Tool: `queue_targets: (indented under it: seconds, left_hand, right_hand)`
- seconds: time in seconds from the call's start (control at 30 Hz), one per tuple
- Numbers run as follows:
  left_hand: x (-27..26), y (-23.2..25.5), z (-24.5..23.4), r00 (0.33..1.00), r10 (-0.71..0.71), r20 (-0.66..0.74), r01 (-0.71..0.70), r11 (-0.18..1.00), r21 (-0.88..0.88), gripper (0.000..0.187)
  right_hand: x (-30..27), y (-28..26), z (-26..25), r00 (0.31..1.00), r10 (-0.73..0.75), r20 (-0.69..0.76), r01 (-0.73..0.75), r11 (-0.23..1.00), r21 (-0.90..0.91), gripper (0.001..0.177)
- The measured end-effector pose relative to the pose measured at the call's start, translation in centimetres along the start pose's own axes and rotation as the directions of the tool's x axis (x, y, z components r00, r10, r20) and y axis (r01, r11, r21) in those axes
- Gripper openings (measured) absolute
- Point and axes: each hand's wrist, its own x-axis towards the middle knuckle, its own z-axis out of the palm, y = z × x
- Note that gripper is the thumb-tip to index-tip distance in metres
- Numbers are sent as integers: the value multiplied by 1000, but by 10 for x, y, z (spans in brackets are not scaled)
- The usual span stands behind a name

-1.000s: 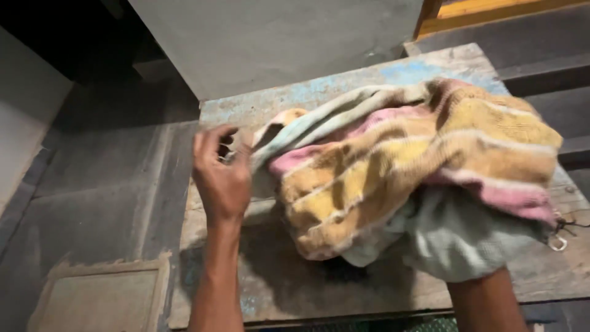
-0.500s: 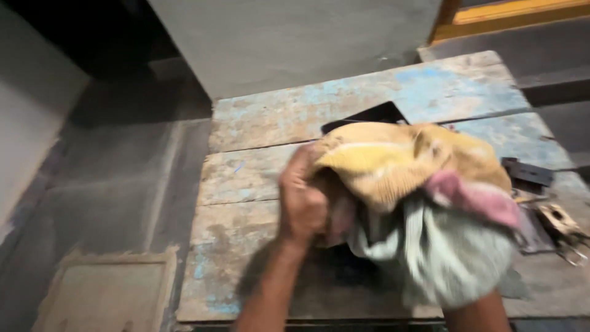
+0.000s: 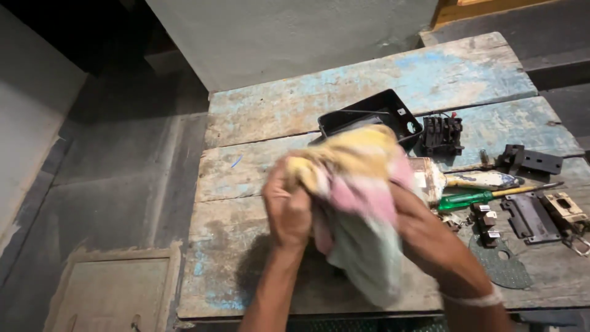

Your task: Disassemble, clean, and repair electrical contactor components on a workshop table.

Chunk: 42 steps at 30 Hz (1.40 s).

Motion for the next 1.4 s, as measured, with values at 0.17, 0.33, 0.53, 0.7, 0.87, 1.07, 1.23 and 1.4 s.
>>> queue_targets:
  seconds: [0.17, 0.33, 0.53, 0.7, 0.87, 1.07, 1.23, 1.4]
  left_hand:
    - [10, 30, -2, 966, 94, -240, -151, 961, -233, 35]
    - [-7, 61, 36, 990, 138, -39, -142, 983, -119, 51]
    - [-15, 110, 46, 899, 242, 366, -429, 661, 616, 81]
    - [-16, 56, 17, 951, 62, 302, -18, 989, -147, 95]
    - [-20, 62, 18, 981, 196, -1, -195, 975, 105, 79]
    - [-24, 84, 30, 961, 278, 2, -209, 718, 664, 79]
    - [-25, 75, 34, 950, 307, 52, -235, 597, 768, 75]
    - [-22, 76, 39, 944, 320, 80, -264, 589, 764, 73]
  right_hand:
    - [-29, -47, 21, 853, -155, -498, -248, 718, -650, 55]
    - [-7, -25, 45, 884, -438, -165, 139, 583, -801, 94]
    - [-11, 15, 45, 816, -430, -385, 302, 887, -350, 52]
    - [-20, 34, 1, 910, -414, -24, 181, 448, -875, 51]
    - [-15, -21, 11, 893, -265, -363, -181, 528, -830, 48]
    - [-8, -30, -81, 762, -139, -633, -646, -227, -728, 48]
    - [-5, -31, -101, 720, -4, -694, -585, -541, -604, 66]
    - [-11, -18, -138, 827, -73, -557, -505, -529, -681, 86]
